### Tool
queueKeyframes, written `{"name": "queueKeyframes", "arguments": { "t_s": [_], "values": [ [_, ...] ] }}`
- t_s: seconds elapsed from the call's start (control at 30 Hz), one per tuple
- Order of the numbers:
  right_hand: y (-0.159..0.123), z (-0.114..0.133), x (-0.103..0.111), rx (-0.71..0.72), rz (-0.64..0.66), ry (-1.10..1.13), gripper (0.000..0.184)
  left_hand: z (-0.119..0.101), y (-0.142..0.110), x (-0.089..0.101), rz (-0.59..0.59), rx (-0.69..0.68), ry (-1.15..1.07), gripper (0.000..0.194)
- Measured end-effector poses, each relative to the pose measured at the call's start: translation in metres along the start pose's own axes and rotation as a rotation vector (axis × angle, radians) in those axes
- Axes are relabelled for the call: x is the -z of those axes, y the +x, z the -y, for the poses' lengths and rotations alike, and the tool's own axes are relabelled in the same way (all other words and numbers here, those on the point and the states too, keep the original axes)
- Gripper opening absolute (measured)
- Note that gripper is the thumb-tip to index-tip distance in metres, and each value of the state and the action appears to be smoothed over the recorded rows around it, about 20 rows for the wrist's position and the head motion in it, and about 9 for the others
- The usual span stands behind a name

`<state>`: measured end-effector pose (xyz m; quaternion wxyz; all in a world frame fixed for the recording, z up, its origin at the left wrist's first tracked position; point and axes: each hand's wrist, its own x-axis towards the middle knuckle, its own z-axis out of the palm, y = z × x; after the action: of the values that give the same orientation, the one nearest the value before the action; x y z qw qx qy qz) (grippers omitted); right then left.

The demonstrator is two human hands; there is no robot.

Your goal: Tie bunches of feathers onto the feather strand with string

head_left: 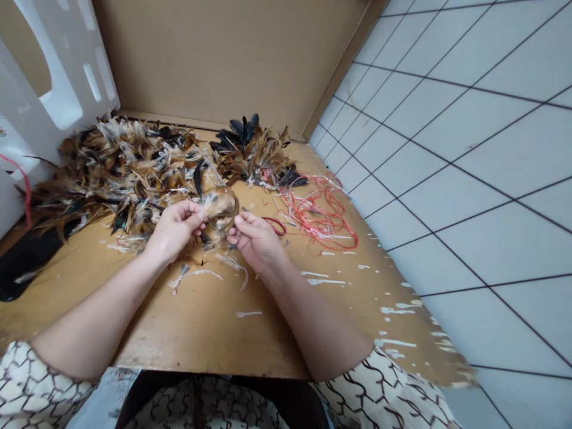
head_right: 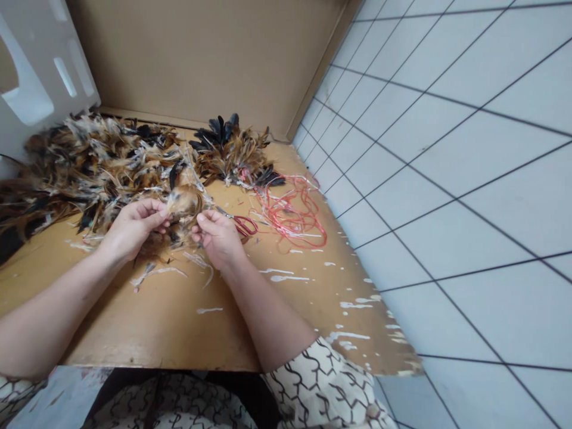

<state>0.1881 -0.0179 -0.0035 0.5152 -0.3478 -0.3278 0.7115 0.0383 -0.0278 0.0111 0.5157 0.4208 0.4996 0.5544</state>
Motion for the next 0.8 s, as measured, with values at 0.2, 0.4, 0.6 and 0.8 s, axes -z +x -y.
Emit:
{"name": "queueKeyframes", "arguments": {
  "t_s": [0.2,0.4,0.6,0.8],
  "values": [
    [-0.0015,-0.0047,-0.0020,-0.016,0.026,-0.012,0.026,0.0069,-0.0033,-0.0002,0.070,-0.072,0.113,0.020],
    [-0.0032,-0.0077,-0.0025,0.020,0.046,-0.050,0.027,0.0022,-0.0087,-0.0040,0.098,-0.103,0.162,0.010],
    [-0.0032,-0.0086,-0.0030,0.029,0.055,-0.031,0.026,0.0023,-0.0099,-0.0058,0.114,-0.093,0.147,0.011],
    [-0.0033,-0.0084,-0.0024,0.012,0.061,-0.034,0.022,0.0030,-0.0097,-0.0050,0.133,-0.148,0.223,0.007]
  ]
}}
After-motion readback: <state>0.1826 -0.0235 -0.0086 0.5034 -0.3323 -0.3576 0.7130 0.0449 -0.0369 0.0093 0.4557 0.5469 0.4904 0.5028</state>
